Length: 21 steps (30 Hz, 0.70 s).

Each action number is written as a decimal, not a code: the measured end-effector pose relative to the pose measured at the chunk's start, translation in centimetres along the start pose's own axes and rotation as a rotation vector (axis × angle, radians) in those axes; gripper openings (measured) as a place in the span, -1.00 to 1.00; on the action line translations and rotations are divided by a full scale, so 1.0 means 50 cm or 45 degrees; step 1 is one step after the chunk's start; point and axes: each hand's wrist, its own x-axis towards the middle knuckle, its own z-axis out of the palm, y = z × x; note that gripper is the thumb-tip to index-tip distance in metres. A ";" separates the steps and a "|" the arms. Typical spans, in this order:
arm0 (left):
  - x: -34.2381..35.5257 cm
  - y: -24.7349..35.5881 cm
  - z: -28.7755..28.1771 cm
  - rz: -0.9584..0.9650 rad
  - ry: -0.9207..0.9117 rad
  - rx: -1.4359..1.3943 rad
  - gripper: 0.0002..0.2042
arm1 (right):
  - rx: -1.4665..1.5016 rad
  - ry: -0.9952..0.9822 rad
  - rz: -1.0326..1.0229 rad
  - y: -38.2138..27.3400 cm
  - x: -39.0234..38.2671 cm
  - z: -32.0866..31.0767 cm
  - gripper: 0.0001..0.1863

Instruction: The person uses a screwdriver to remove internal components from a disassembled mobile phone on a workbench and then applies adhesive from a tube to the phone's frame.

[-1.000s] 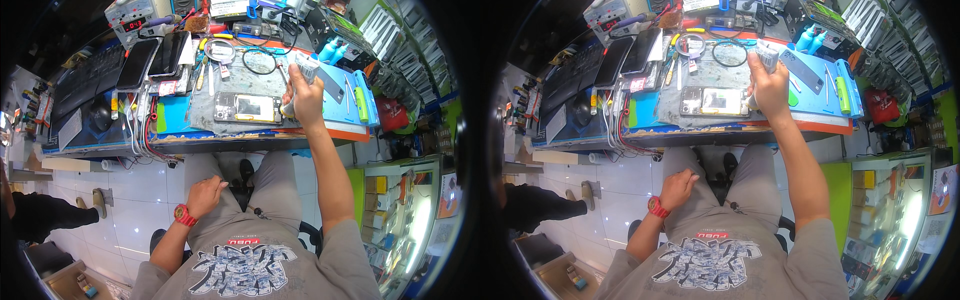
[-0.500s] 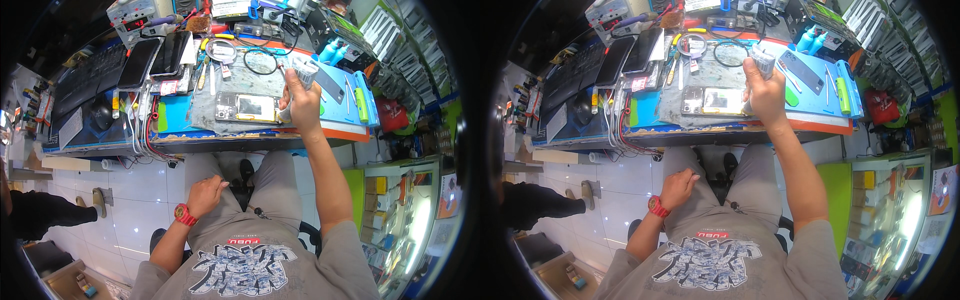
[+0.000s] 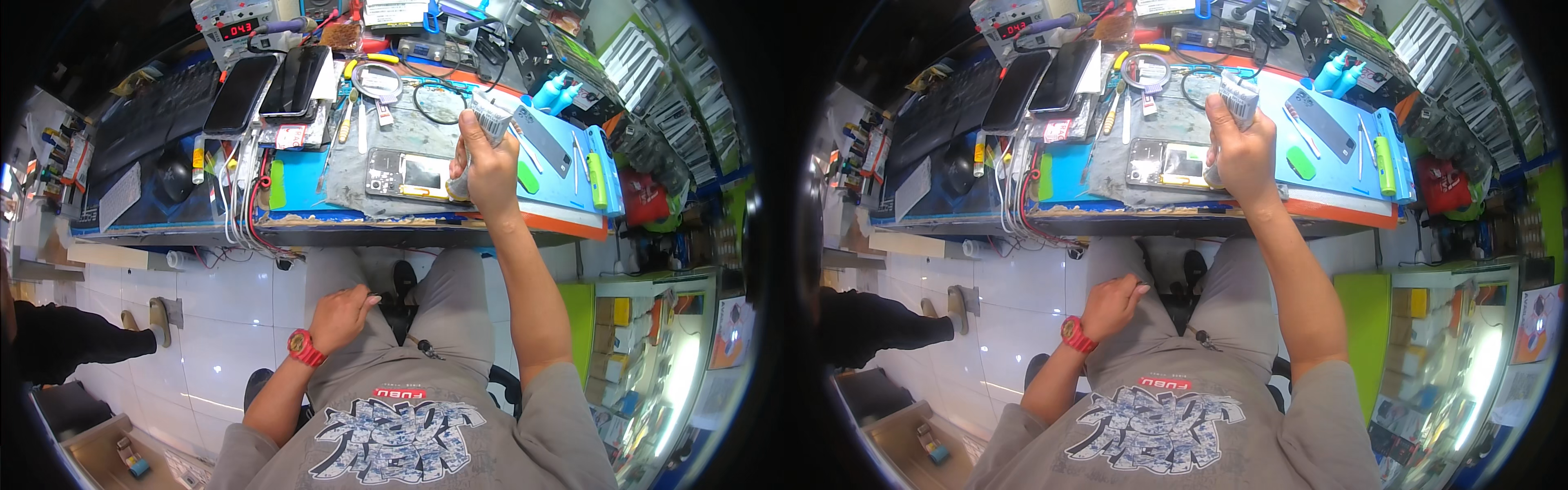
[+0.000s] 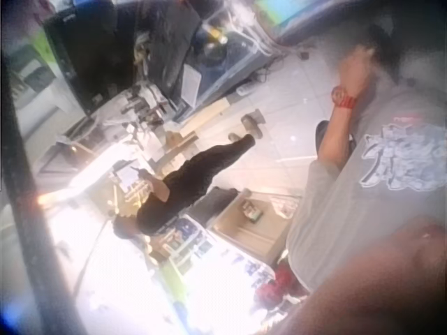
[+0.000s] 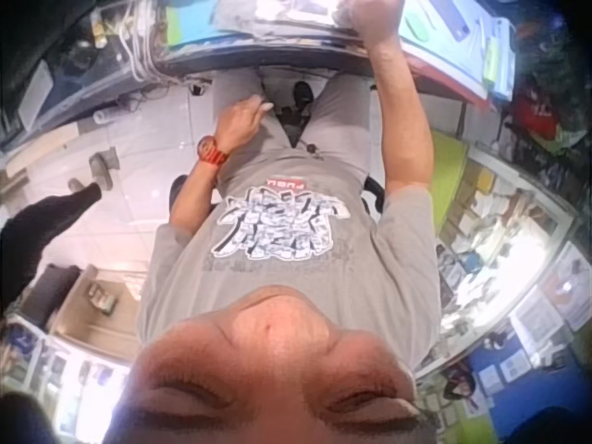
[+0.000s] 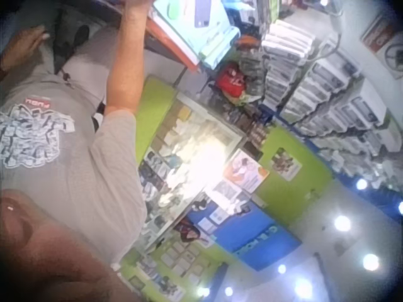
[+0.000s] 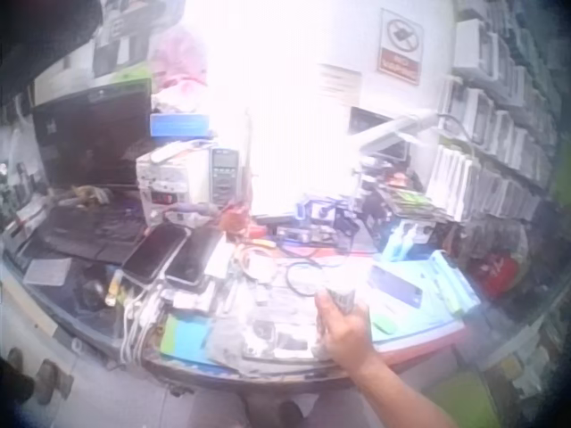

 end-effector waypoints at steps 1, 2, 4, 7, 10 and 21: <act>-0.001 -0.001 0.001 -0.005 0.004 -0.001 -0.68 | 0.002 -0.002 0.007 0.000 0.000 0.003 -0.64; -0.001 -0.002 0.002 -0.014 -0.014 0.000 -0.68 | 0.005 -0.004 0.014 0.000 0.000 0.007 -0.64; -0.001 -0.007 0.005 -0.024 -0.025 -0.002 -0.67 | 0.013 -0.012 0.031 0.000 0.002 0.015 -0.64; -0.003 -0.009 0.004 -0.042 -0.060 0.023 -0.67 | -0.025 -0.025 0.029 -0.010 -0.001 0.035 -0.59; -0.002 -0.005 0.002 -0.008 -0.010 -0.004 -0.66 | -0.060 -0.046 0.008 -0.015 -0.002 0.054 -0.55; -0.002 -0.014 0.008 0.027 0.022 -0.021 -0.66 | 0.044 -0.112 -0.007 0.000 0.010 0.086 -0.65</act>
